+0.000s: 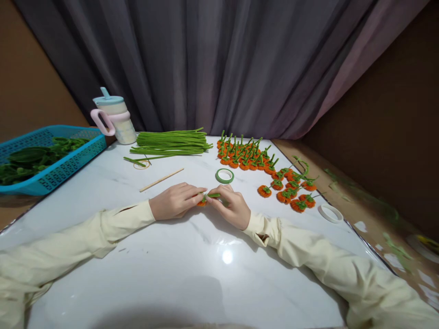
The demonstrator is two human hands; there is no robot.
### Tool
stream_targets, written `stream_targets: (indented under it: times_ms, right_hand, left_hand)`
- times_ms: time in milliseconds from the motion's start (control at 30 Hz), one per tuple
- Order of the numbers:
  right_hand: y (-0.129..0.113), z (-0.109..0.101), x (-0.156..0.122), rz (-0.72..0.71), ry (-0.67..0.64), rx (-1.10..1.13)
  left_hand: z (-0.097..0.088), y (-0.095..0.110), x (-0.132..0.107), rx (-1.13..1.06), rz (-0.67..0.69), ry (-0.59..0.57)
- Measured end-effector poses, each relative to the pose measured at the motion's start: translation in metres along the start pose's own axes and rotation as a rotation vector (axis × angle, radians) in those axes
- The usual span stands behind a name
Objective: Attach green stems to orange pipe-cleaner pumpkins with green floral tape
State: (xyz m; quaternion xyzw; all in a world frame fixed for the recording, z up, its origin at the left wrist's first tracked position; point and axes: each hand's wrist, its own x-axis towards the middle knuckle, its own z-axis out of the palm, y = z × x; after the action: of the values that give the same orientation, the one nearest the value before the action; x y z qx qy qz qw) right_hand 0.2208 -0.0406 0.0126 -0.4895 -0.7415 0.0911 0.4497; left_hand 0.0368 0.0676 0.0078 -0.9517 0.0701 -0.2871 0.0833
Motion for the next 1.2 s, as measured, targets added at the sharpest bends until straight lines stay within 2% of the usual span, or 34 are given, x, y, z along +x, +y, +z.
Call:
stream_targets:
  times_ms: [267,500,833,1067,1200]
  right_hand:
    - [-0.0004,-0.0006,-0.0001,0.053,-0.008,0.054]
    - [-0.0037,-0.0026,0.0007,-0.002,-0.022,0.068]
    - [-0.0001,-0.0004,0.001,-0.012,-0.002,0.038]
    - [-0.0005,-0.0005,0.0008,0.011,0.006,0.043]
    - [0.0003,0.0002,0.0008,0.012,0.0,0.063]
  left_hand:
    - [-0.0007,0.0014,0.0019,-0.069,-0.009,0.005]
    - [-0.0014,0.0033,0.0037,-0.198,-0.064,0.062]
    - [-0.0015,0.0038,0.0039,-0.213,-0.063,0.059]
    - [-0.0022,0.0031,0.0052,-0.099,0.01,0.006]
    - [-0.0013,0.003,0.0043,-0.16,-0.023,0.026]
